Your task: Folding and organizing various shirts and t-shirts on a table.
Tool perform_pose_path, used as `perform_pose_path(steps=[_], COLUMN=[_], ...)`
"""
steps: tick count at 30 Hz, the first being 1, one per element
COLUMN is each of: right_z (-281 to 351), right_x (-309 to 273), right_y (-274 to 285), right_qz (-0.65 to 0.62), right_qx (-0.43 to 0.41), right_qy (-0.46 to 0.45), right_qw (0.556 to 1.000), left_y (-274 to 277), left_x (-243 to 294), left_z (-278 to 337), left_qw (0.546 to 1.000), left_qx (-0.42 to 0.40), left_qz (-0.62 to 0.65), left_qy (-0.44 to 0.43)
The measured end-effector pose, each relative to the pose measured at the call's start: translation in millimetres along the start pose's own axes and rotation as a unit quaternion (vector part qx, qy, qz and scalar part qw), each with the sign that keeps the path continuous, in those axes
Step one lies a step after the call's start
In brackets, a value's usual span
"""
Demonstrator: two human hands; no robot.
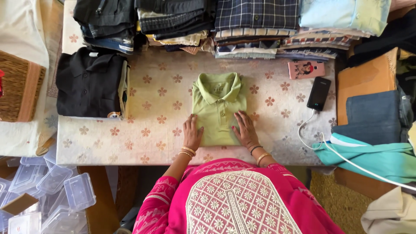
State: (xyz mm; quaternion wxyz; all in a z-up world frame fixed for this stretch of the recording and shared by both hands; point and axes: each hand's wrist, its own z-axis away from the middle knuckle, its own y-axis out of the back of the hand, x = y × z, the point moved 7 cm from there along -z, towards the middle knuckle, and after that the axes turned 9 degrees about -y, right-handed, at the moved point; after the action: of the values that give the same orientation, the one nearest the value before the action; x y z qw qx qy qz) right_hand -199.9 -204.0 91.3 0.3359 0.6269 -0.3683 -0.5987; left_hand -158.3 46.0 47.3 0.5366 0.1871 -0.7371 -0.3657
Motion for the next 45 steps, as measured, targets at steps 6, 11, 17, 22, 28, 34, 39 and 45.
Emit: perform_pose_path(steps=[6,11,17,22,28,34,39,45], right_z=[-1.3,-15.2,-40.9,-57.2,-83.8,-94.7,-99.8,-125.1], right_x=[15.5,63.0,104.0,114.5,95.9,87.5,96.3,86.1], right_y=[10.0,-8.8,-38.2,-47.1,-28.9,-36.9,-58.0,-39.3], right_qz=[-0.064,-0.258,-0.271,-0.246,-0.345,-0.505,-0.549,-0.322], right_qx=[0.101,0.102,0.024,-0.028,-0.032,-0.115,-0.152,-0.091], right_qy=[-0.034,-0.175,-0.256,-0.278,-0.27,-0.283,-0.302,-0.321], right_qw=[0.992,0.945,0.928,0.928,0.898,0.807,0.764,0.886], left_y=[-6.4,-35.3,-31.1,-28.6,-37.1,-9.8,-16.4,-27.1], left_x=[-51.2,-78.5,-74.0,-65.6,-52.3,-9.1,-6.2,-22.1], left_z=[-30.1,-28.7,-33.1,-37.8,-46.9,-62.9,-57.3,-56.2], left_qw=[0.973,0.979,0.977,0.964,0.936,0.957,0.959,0.963], left_qx=[0.057,-0.004,-0.031,-0.091,0.022,0.003,-0.073,-0.082], left_qz=[0.113,0.027,-0.067,0.0,0.26,0.251,0.257,0.243], left_qy=[0.191,0.202,0.201,0.249,0.236,0.143,0.093,0.088])
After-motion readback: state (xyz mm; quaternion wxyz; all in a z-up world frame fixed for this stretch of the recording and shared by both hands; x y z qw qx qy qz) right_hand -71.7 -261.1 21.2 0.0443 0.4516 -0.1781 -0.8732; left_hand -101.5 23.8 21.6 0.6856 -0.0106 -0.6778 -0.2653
